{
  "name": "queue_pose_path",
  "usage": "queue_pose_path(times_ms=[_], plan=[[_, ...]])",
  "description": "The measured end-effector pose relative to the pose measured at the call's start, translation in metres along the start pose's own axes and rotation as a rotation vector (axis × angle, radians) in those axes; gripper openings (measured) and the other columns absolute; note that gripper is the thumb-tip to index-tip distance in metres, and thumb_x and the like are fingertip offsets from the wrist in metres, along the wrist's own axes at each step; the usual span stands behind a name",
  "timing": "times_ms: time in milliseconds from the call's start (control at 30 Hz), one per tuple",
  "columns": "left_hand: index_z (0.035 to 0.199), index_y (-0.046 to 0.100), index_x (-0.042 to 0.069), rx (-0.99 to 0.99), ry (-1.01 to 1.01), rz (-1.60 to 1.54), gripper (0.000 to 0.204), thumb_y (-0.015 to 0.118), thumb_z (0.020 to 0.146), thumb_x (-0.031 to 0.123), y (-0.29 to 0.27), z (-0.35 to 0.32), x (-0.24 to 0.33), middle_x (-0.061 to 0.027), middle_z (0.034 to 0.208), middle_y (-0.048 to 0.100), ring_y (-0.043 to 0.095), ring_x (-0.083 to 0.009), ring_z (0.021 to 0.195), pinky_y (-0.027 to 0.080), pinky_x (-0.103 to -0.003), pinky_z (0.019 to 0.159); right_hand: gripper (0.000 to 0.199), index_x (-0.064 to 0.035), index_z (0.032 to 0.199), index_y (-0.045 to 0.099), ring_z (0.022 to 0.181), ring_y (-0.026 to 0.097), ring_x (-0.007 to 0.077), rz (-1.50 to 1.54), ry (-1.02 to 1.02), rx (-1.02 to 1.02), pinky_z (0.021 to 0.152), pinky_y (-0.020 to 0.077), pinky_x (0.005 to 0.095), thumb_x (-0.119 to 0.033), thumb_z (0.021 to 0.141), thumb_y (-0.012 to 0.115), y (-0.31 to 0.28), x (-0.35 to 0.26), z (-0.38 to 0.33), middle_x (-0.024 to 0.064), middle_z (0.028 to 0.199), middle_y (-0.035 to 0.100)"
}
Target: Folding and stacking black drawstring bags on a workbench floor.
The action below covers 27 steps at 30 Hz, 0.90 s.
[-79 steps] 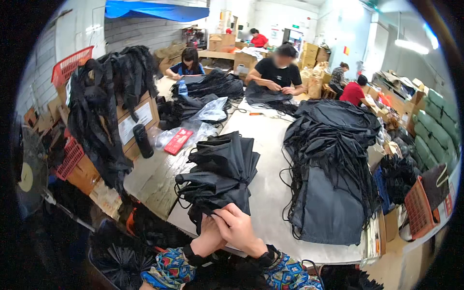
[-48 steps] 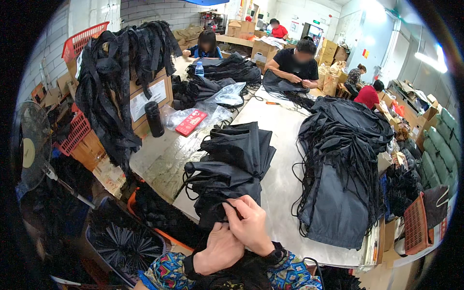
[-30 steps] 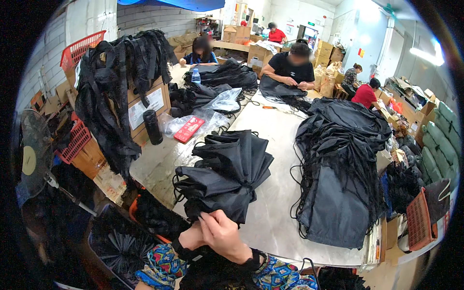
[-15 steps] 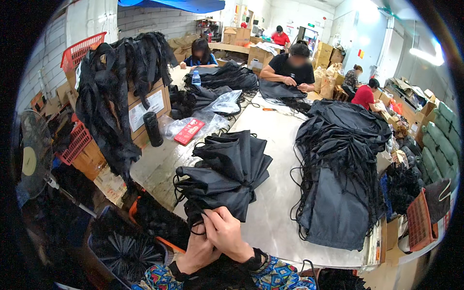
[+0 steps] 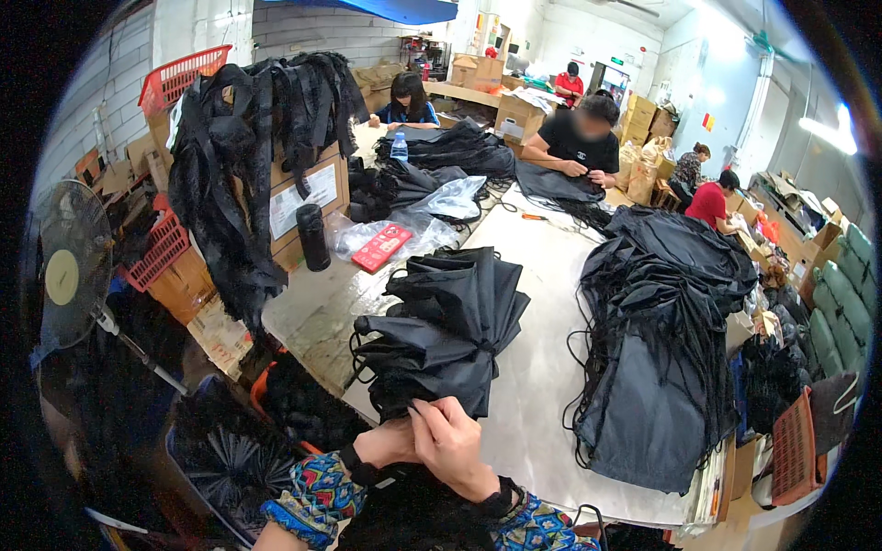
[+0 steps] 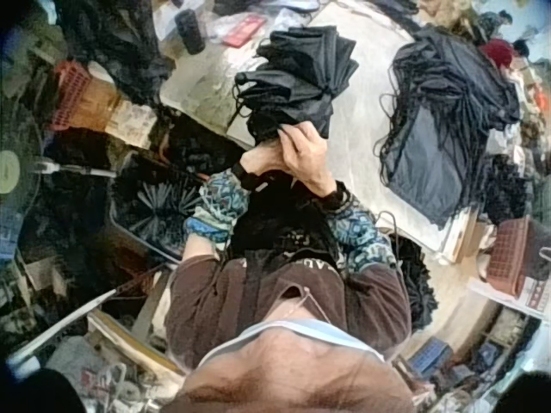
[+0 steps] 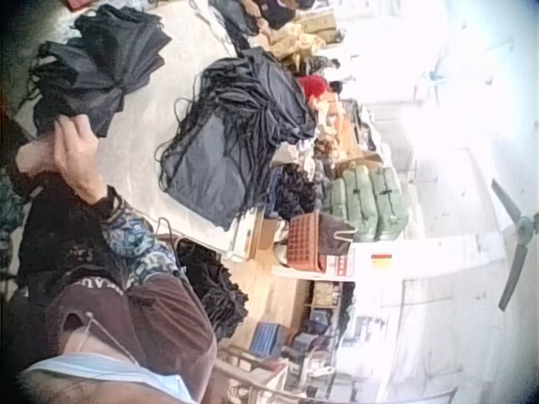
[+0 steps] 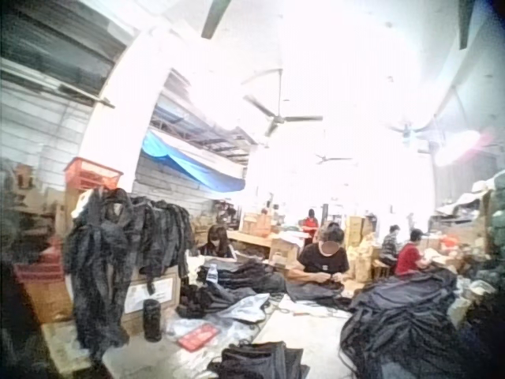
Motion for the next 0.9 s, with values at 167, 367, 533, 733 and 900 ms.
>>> queue_pose_path(times_ms=[167,367,533,733,900], plan=[[0.131,0.039,-0.005,-0.272,-0.429,-0.12,0.051,0.053,0.091,0.024,0.026,0.004,-0.03,-0.0231,0.129,0.049,0.048,-0.0307,0.122,0.04,-0.037,0.1,0.016,-0.0017,0.093,0.068,0.063,0.063,0.0247,0.013,-0.083,-0.093,0.054,0.0504,0.0315,-0.004,0.077,0.07,0.005,0.001,0.0,0.0105,0.077,0.061],[0.133,0.038,-0.004,-0.247,-0.361,0.057,0.051,0.052,0.092,0.024,0.011,0.005,-0.023,-0.0227,0.134,0.045,0.046,-0.0287,0.125,0.039,-0.036,0.102,0.016,-0.0007,0.094,0.067,0.064,0.063,0.0256,0.006,-0.079,-0.181,0.055,0.051,0.0326,-0.003,0.078,0.069,0.008,-0.004,0.004,0.0105,0.078,0.06],[0.127,0.047,0.001,-0.184,-0.203,0.033,0.037,0.037,0.096,0.019,0.006,-0.003,-0.019,-0.0148,0.128,0.053,0.05,-0.0189,0.12,0.04,-0.032,0.099,0.015,-0.001,0.091,0.069,0.061,0.061,0.0245,0.008,-0.089,-0.152,0.053,0.0488,0.0307,-0.001,0.076,0.07,0.012,-0.011,-0.001,0.0106,0.075,0.06],[0.123,0.053,-0.001,-0.329,-0.474,0.568,0.046,0.058,0.083,0.022,0.017,-0.003,-0.021,-0.0184,0.118,0.057,0.056,-0.0247,0.108,0.042,-0.037,0.096,0.017,0.0005,0.095,0.067,0.065,0.063,0.0259,0.029,-0.044,-0.119,0.058,0.0508,0.0321,-0.002,0.078,0.068,0.005,0.005,0.011,0.0118,0.079,0.06],[0.104,0.064,-0.002,0.268,-0.361,0.443,0.032,0.065,0.077,0.016,-0.064,0.0,0.041,-0.0174,0.101,0.062,0.061,-0.0311,0.089,0.05,-0.038,0.083,0.013,-0.0023,0.09,0.071,0.061,0.06,0.02,0.109,0.134,-0.106,0.055,0.0476,0.0285,-0.003,0.077,0.071,-0.006,0.024,0.017,0.0098,0.076,0.062]])
Point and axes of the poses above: each hand's wrist, its own z-axis towards the middle knuckle, its own y-axis out of the palm, x = y × z, the point moved 10 cm from there along z, towards the middle knuckle
